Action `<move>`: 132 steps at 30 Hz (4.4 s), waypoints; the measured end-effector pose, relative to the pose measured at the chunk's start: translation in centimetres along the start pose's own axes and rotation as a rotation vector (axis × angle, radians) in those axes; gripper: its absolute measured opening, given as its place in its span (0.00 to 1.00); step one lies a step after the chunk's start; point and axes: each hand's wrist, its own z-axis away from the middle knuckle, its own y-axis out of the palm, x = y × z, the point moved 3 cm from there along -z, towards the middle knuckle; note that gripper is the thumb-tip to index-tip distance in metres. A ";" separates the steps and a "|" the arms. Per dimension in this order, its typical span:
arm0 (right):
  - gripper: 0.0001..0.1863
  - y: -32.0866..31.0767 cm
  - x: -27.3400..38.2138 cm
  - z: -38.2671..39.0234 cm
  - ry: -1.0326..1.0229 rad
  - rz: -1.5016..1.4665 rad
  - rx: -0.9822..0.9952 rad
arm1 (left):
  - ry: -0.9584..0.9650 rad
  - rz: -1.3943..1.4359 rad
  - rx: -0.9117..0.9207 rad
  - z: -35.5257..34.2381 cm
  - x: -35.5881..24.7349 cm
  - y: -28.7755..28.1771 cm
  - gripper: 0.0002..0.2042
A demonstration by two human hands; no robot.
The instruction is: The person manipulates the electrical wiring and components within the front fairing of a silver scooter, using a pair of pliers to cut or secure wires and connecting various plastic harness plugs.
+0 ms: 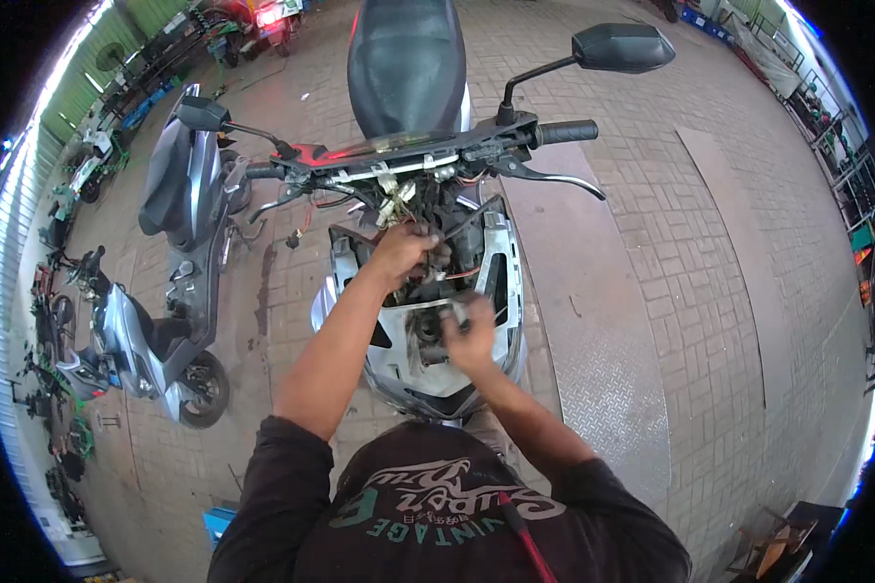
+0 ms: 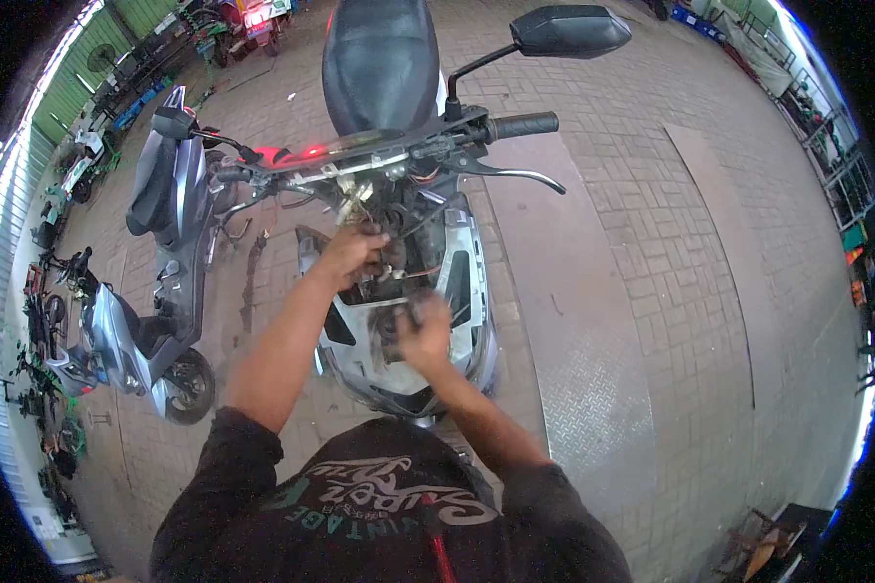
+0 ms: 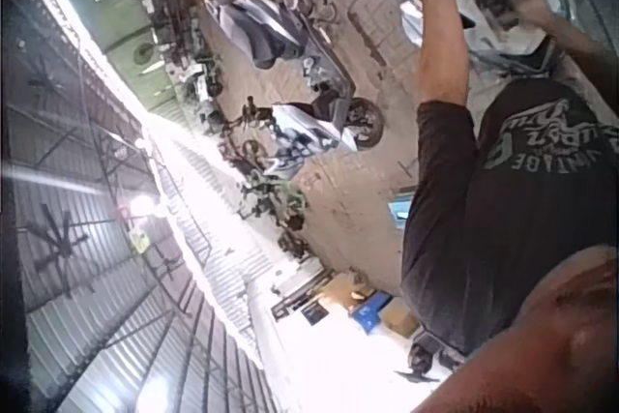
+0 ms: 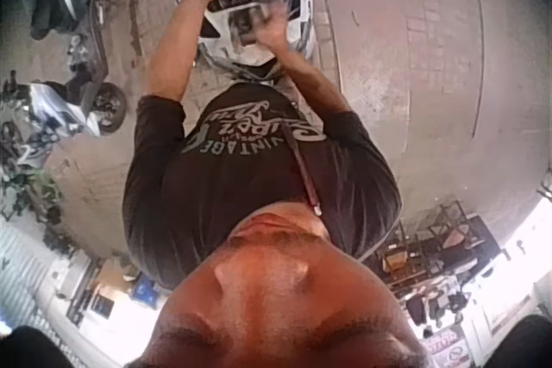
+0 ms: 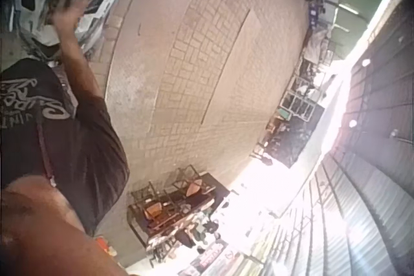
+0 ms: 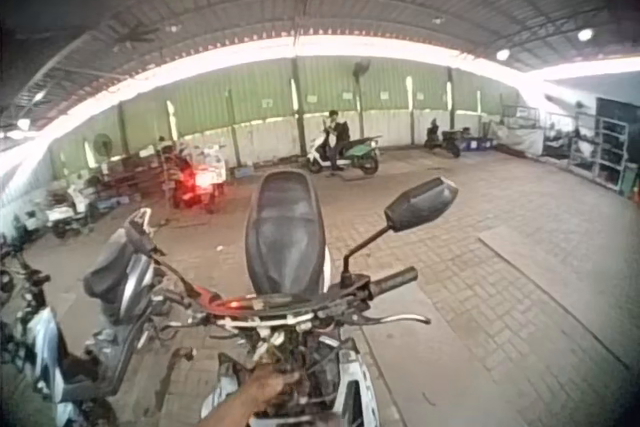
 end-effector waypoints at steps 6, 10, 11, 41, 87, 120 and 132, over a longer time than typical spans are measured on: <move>0.32 -2.4 1.8 -4.5 0.312 -0.612 0.121 | 0.095 0.341 0.140 1.5 0.9 0.2 0.05; 0.28 -3.7 3.8 -4.7 0.422 -0.782 0.145 | 0.155 0.424 0.090 1.9 1.2 1.3 0.05; 0.26 -3.7 3.4 -4.5 0.452 -0.731 0.096 | 0.169 0.434 0.090 1.6 1.4 1.5 0.05; 0.09 -9.7 -8.0 -12.4 0.872 -1.120 0.426 | 0.981 -1.583 0.017 -0.5 -1.6 6.6 0.15; 0.13 -32.3 -28.1 -33.2 0.783 -0.032 0.752 | 0.808 -0.384 -1.727 -9.2 1.5 12.5 0.07; 0.13 -22.1 -35.2 -32.2 0.702 0.458 1.036 | 1.256 -0.256 -1.433 -9.8 2.7 9.6 0.15; 0.15 -24.0 -37.8 -32.0 0.611 0.537 1.066 | 1.160 -0.229 -1.648 -12.3 1.8 9.7 0.07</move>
